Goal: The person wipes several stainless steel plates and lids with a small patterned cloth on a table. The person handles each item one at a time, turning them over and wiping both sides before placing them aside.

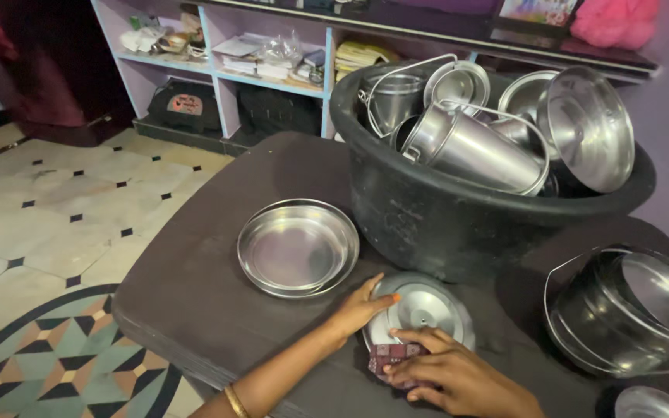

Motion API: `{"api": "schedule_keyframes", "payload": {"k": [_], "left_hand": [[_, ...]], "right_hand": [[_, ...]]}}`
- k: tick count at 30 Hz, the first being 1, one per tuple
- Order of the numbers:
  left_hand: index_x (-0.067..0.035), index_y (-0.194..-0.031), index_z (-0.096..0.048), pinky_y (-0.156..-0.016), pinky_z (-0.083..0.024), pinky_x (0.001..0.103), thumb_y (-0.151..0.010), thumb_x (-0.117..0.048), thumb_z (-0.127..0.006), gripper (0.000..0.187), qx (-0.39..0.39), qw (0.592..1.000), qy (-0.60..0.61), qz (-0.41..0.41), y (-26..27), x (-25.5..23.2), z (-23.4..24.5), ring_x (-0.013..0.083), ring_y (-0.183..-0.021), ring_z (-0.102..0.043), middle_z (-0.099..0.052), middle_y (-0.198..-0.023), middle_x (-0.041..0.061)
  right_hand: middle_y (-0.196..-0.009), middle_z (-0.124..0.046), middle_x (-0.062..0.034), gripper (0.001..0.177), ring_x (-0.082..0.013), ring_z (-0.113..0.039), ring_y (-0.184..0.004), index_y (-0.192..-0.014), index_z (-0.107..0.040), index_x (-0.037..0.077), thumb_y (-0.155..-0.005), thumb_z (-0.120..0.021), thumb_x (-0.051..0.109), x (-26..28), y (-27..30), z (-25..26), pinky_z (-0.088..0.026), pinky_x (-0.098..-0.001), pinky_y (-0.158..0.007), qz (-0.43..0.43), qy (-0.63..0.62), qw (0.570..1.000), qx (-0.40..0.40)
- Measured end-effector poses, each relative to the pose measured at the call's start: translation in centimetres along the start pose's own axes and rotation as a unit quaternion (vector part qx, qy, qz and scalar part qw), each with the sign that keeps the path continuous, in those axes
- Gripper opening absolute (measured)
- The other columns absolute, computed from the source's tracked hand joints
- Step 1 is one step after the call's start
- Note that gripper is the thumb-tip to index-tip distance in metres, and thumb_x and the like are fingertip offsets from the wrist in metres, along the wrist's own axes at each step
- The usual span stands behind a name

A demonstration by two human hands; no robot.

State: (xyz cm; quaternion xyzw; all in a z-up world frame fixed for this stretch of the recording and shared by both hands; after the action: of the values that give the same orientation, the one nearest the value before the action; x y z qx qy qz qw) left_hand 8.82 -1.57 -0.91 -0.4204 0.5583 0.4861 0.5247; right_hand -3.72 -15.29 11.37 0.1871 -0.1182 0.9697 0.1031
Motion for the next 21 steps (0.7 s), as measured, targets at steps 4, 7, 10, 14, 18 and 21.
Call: {"api": "schedule_keyframes", "payload": {"k": [4, 7, 10, 14, 18, 21], "left_hand": [[-0.006, -0.157, -0.034, -0.109, -0.044, 0.032, -0.086, -0.047, -0.071, 0.09, -0.003, 1.0, 0.021, -0.005, 0.8, -0.5, -0.3, 0.0244, -0.133, -0.057, -0.058, -0.146, 0.019], [-0.007, -0.156, -0.038, -0.107, -0.046, 0.032, -0.085, -0.046, -0.072, 0.087, -0.02, 1.0, -0.004, -0.023, 1.2, -1.3, 0.1, 0.0235, -0.131, -0.058, -0.058, -0.146, 0.017], [-0.007, -0.154, -0.04, -0.107, -0.046, 0.033, -0.084, -0.049, -0.072, 0.088, -0.03, 0.999, -0.034, -0.024, 1.1, -1.7, 0.2, 0.025, -0.132, -0.059, -0.058, -0.145, 0.019], [-0.009, -0.154, -0.042, -0.109, -0.043, 0.034, -0.083, -0.056, -0.07, 0.09, -0.04, 0.993, -0.107, -0.026, 1.8, -1.9, 0.3, 0.0274, -0.134, -0.056, -0.057, -0.146, 0.02], [-0.012, -0.153, -0.042, -0.107, -0.045, 0.035, -0.082, -0.061, -0.068, 0.091, -0.043, 0.988, -0.148, -0.023, 1.7, -2.4, 0.3, 0.0289, -0.131, -0.06, -0.059, -0.144, 0.02], [-0.017, -0.154, -0.042, -0.101, -0.051, 0.037, -0.079, -0.062, -0.066, 0.091, -0.05, 0.982, -0.181, 0.025, 1.6, -1.8, 0.6, 0.0319, -0.118, -0.069, -0.068, -0.13, 0.023]], "right_hand": [[-0.14, -0.065, 0.0028, 0.039, -0.0274, -0.051, -0.135, -0.124, -0.074, 0.014, -0.089, -0.078, 0.03, 1.5, -1.1, 0.3, -0.035, -0.0471, -0.108, -0.004, 0.063, 0.998, -0.012], [-0.133, -0.063, -0.003, 0.034, -0.0293, -0.052, -0.125, -0.118, -0.075, 0.016, -0.086, -0.076, 0.029, 2.8, -1.8, 0.5, -0.034, -0.0481, -0.103, 0.019, 0.142, 0.989, -0.046], [-0.118, -0.066, 0.0023, 0.034, -0.0249, -0.054, -0.118, -0.119, -0.076, 0.019, -0.086, -0.075, 0.029, 3.0, -1.7, 0.1, -0.034, -0.0498, -0.104, 0.039, 0.19, 0.98, -0.055], [-0.116, -0.066, 0.0061, 0.034, -0.0255, -0.053, -0.119, -0.111, -0.08, 0.024, -0.079, -0.069, 0.023, 2.8, -0.4, -1.1, -0.035, -0.0484, -0.105, 0.082, 0.213, 0.973, -0.045], [-0.11, -0.064, 0.0042, 0.014, -0.0212, -0.053, -0.12, -0.089, -0.078, 0.018, -0.085, -0.069, 0.029, 0.9, 1.6, -3.1, -0.038, -0.0447, -0.106, 0.072, 0.179, 0.981, 0.012], [-0.106, -0.062, 0.0039, 0.016, -0.0223, -0.052, -0.116, -0.083, -0.078, 0.018, -0.087, -0.068, 0.029, -0.7, 2.9, -4.7, -0.036, -0.0435, -0.095, 0.056, 0.184, 0.981, 0.015]]}}
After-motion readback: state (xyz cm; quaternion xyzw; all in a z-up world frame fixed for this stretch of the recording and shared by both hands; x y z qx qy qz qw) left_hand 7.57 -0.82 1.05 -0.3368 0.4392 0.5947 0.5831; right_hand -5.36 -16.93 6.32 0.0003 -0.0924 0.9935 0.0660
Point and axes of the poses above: each hand's wrist, its own y-axis away from the middle knuckle, its own z-axis out of the back of the hand, x = y × z, the point moved 9 cm from there along -y, towards the middle knuckle
